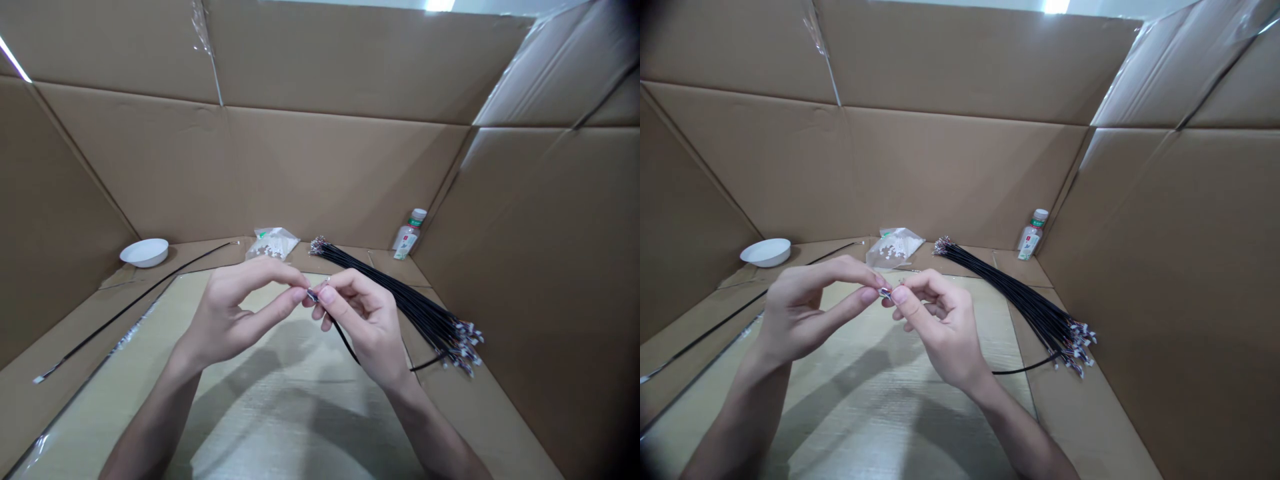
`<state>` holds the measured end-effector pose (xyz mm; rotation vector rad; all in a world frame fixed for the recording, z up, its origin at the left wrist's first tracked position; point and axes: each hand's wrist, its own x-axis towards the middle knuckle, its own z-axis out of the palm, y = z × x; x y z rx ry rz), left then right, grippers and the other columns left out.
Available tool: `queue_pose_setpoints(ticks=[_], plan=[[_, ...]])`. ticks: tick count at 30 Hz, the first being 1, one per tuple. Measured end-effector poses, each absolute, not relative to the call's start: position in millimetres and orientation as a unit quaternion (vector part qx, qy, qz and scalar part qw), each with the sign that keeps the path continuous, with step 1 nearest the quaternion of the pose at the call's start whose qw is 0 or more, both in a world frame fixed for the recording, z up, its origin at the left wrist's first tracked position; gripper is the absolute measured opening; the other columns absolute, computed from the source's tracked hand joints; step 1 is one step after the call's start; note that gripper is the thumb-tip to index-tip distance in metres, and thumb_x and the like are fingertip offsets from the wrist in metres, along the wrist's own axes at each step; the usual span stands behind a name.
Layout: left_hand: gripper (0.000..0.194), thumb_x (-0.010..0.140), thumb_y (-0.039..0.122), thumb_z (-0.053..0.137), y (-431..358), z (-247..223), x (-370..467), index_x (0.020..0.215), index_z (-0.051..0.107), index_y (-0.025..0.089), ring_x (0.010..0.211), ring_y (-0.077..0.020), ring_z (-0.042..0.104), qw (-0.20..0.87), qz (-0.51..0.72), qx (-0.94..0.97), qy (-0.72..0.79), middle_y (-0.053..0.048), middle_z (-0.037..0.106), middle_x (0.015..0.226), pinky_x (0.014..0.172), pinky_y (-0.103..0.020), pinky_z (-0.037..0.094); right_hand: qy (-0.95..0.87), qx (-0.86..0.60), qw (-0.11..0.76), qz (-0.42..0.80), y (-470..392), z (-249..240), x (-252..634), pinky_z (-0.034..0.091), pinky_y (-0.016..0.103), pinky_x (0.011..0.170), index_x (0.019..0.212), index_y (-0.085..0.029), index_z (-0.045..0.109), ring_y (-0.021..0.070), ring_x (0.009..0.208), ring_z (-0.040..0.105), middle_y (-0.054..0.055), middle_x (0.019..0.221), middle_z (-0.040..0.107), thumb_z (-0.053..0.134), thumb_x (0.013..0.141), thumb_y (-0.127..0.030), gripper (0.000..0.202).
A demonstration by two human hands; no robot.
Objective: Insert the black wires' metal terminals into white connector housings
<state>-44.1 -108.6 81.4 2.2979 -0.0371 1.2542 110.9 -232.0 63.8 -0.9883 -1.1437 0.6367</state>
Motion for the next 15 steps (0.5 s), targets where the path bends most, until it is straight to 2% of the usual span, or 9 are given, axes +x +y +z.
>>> queue_pose_setpoints(ticks=[2,5,10,15], plan=[[0.017,0.092,0.010,0.073,-110.6,79.4,-44.7,0.101,0.073,0.024,0.087,-0.0153,0.074,0.331,0.444,0.833,0.013,-0.001,0.077,0.094,0.078,-0.027,0.060,-0.512,-0.461,0.679,0.253,-232.6,64.1,112.3,0.056,0.020,0.064,0.089,-0.020,0.073,0.0102,0.072,0.065,0.001,0.086,0.074,0.071,0.098,-0.030,0.014],[0.017,0.089,0.011,0.078,-114.4,79.1,-43.3,0.098,0.074,0.025,0.096,-0.0145,0.076,0.439,0.434,0.785,0.050,0.001,0.079,0.100,0.082,-0.021,0.064,-0.513,-0.480,0.678,0.217,-233.2,64.9,113.5,0.054,0.022,0.065,0.087,-0.020,0.073,0.0116,0.076,0.065,0.001,0.089,0.074,0.072,0.097,-0.029,0.013],[0.024,0.086,0.010,0.082,-119.2,82.3,-34.9,0.101,0.068,0.023,0.093,-0.0113,0.079,0.621,0.377,0.685,0.052,0.003,0.082,0.099,0.083,-0.015,0.063,-0.526,-0.469,0.691,0.157,-233.1,65.0,115.9,0.053,0.026,0.072,0.085,-0.021,0.072,0.0134,0.085,0.066,0.000,0.090,0.071,0.072,0.095,-0.022,0.010],[0.029,0.090,0.013,0.081,-117.2,77.4,-28.0,0.108,0.061,0.023,0.092,-0.0102,0.079,0.716,0.317,0.620,0.050,0.000,0.083,0.101,0.084,-0.014,0.062,-0.573,-0.469,0.671,0.033,-237.3,68.1,120.5,0.052,0.033,0.087,0.081,-0.020,0.071,0.0150,0.093,0.064,0.001,0.096,0.067,0.074,0.088,-0.010,0.013]])
